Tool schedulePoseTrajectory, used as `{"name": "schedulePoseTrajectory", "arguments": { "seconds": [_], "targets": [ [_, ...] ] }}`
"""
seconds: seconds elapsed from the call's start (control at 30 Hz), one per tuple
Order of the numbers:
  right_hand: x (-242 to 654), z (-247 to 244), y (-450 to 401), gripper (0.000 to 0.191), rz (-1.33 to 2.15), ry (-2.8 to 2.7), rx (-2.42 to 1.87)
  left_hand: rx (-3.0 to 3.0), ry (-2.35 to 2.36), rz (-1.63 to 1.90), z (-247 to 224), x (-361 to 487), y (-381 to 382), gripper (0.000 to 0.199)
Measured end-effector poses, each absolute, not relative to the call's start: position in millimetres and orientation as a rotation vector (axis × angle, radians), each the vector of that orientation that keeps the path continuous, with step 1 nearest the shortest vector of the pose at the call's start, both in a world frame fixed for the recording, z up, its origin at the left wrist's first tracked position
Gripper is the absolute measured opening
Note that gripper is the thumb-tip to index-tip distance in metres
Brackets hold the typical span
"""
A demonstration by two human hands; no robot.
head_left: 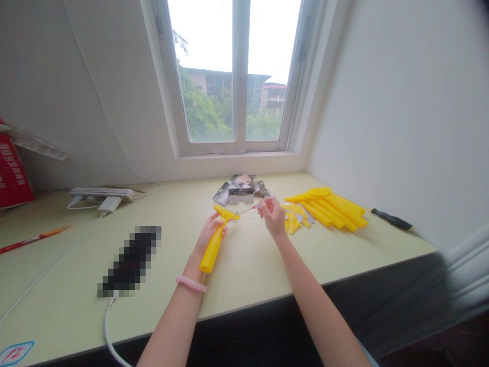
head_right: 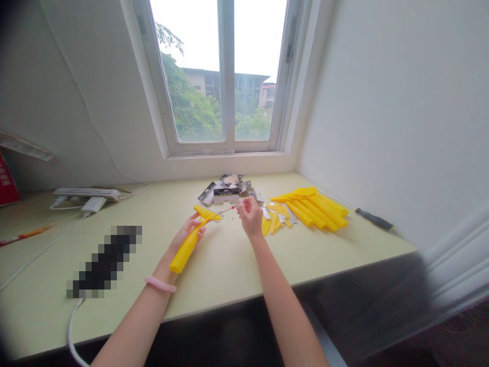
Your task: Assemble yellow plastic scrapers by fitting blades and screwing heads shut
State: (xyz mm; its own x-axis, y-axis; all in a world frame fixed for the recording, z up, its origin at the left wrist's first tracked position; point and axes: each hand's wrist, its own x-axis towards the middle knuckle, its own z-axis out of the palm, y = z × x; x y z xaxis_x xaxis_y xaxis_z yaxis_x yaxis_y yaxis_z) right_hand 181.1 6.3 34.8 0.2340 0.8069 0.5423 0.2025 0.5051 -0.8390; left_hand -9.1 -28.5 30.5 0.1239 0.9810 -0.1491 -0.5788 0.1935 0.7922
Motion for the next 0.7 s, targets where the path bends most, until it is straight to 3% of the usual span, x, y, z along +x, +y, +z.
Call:
{"name": "schedulePoseTrajectory", "arguments": {
  "seconds": [0.4,0.7],
  "targets": [
    [181.8,35.7,5.8,0.019,0.555,-1.293,-0.975,0.684,0.731,1.26,26.7,-11.9,-28.2,0.061],
    [181.0,39.8,-3.7,0.013,0.153,-1.533,-0.925,0.707,0.786,1.269,26.6,-11.4,-28.9,0.06]
  ]
}}
